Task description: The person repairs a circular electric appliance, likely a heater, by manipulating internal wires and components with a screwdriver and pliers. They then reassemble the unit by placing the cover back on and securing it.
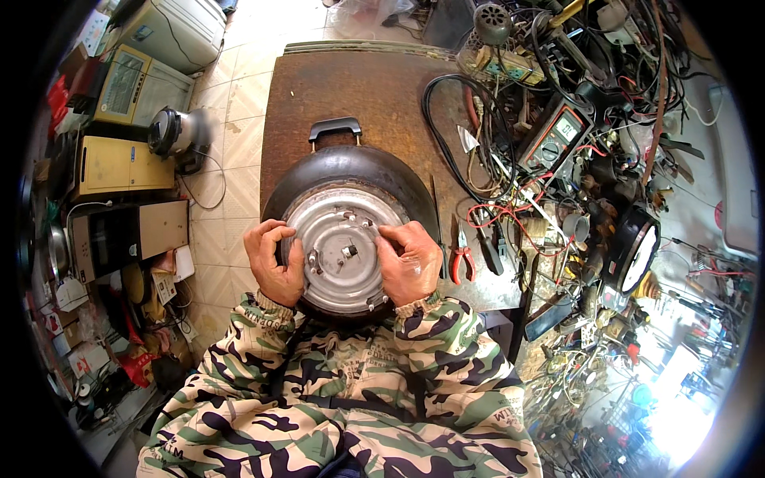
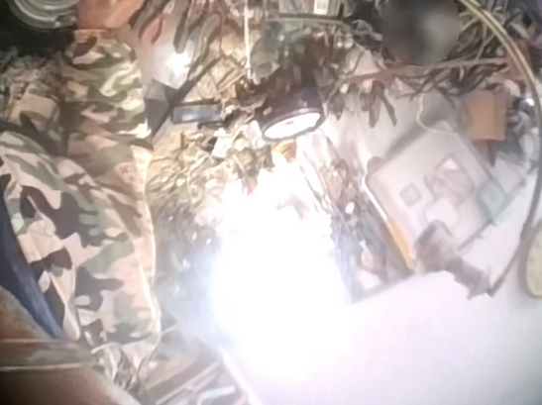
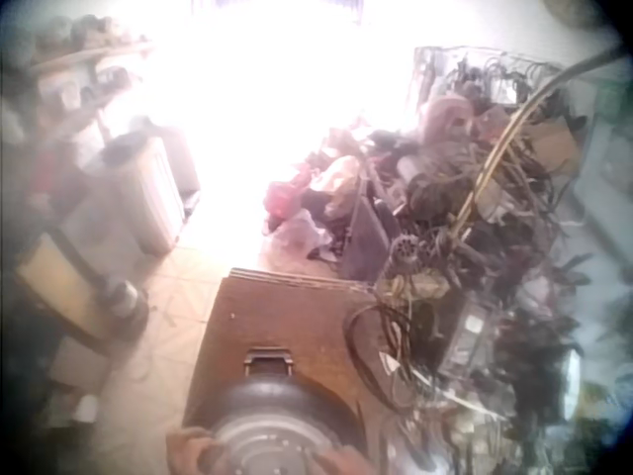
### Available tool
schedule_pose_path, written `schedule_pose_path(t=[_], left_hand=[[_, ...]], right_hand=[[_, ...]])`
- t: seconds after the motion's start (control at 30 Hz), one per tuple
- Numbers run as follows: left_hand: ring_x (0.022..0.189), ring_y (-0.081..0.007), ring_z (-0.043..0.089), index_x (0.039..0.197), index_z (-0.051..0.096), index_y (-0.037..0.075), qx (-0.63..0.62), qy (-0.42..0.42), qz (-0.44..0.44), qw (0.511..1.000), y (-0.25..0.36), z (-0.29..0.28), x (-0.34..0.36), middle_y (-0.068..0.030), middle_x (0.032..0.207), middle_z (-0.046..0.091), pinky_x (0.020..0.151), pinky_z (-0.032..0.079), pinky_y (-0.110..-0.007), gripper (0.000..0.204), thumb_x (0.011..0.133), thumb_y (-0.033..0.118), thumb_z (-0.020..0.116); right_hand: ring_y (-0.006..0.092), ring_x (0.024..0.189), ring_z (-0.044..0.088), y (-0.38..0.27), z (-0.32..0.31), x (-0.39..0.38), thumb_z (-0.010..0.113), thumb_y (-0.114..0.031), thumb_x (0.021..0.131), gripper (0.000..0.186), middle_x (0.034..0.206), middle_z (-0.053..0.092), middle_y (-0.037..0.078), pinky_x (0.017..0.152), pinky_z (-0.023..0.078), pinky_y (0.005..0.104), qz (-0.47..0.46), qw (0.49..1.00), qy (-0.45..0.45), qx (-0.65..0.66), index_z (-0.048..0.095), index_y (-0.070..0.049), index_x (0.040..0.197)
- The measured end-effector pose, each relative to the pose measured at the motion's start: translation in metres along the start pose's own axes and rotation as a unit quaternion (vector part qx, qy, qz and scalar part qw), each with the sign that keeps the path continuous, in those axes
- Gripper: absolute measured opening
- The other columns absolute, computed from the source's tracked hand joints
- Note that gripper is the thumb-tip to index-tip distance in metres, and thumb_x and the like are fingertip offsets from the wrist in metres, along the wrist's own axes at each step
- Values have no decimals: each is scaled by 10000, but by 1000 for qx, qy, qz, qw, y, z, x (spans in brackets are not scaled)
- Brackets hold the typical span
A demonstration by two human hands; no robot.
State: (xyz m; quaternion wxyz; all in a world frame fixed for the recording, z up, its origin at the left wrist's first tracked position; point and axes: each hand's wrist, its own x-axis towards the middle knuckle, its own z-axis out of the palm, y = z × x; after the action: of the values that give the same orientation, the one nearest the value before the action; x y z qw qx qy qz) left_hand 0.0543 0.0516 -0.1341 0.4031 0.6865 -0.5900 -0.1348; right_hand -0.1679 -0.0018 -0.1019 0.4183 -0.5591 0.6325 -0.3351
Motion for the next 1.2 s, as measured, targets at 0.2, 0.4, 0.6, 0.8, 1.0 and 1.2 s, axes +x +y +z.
schedule_pose_path(t=[0.2, 0.4, 0.6, 0.8, 1.0, 1.2], left_hand=[[1113, -353, 555, 1090, 673, 41, 0, -2, 0, 1000, -3, -1, -1, -175, 1186, 639, 1010, 441, -470, 215, 884, 92, 706], [1112, -359, 567, 1085, 689, 52, -7, 2, 3, 1000, -3, -1, 1, -168, 1174, 647, 992, 461, -468, 229, 860, 71, 722], [1105, -355, 584, 1092, 702, 43, -10, -4, 13, 1000, -2, -5, 4, -158, 1161, 657, 980, 476, -462, 214, 879, 50, 711], [1097, -344, 592, 1103, 702, 20, -27, 5, 13, 1000, -6, -6, 4, -156, 1150, 672, 976, 480, -441, 190, 924, -8, 643], [1092, -336, 599, 1124, 696, 17, -53, 14, 14, 998, -7, -8, 5, -154, 1152, 682, 976, 480, -427, 204, 946, -42, 615], [1124, -336, 568, 1141, 671, 17, -54, -5, 11, 998, -11, -7, 1, -161, 1201, 654, 1029, 441, -450, 194, 962, 34, 596]], right_hand=[[220, 776, 702, -11, -1, 1, 776, -13, 858, 184, 897, 701, 133, 705, 535, 312, 36, 999, -10, -18, 792, 15, 1039], [199, 769, 704, -4, 3, 2, 763, 3, 866, 171, 911, 705, 121, 701, 540, 314, 0, 999, 2, -40, 793, 15, 1033], [163, 749, 687, -9, 2, 1, 767, 15, 861, 150, 902, 703, 102, 689, 527, 286, 28, 1000, 2, -7, 792, 17, 1009], [124, 735, 654, -7, 3, -1, 767, 19, 871, 123, 884, 684, 74, 669, 500, 266, 38, 999, 7, 16, 782, 25, 994], [76, 732, 612, -2, 2, -3, 798, -20, 889, 108, 882, 680, 14, 681, 486, 242, 35, 999, 1, 13, 785, 10, 991], [88, 760, 624, 9, -5, -3, 787, -20, 914, 109, 906, 667, 31, 696, 495, 245, 23, 999, -15, 45, 774, 10, 1018]])
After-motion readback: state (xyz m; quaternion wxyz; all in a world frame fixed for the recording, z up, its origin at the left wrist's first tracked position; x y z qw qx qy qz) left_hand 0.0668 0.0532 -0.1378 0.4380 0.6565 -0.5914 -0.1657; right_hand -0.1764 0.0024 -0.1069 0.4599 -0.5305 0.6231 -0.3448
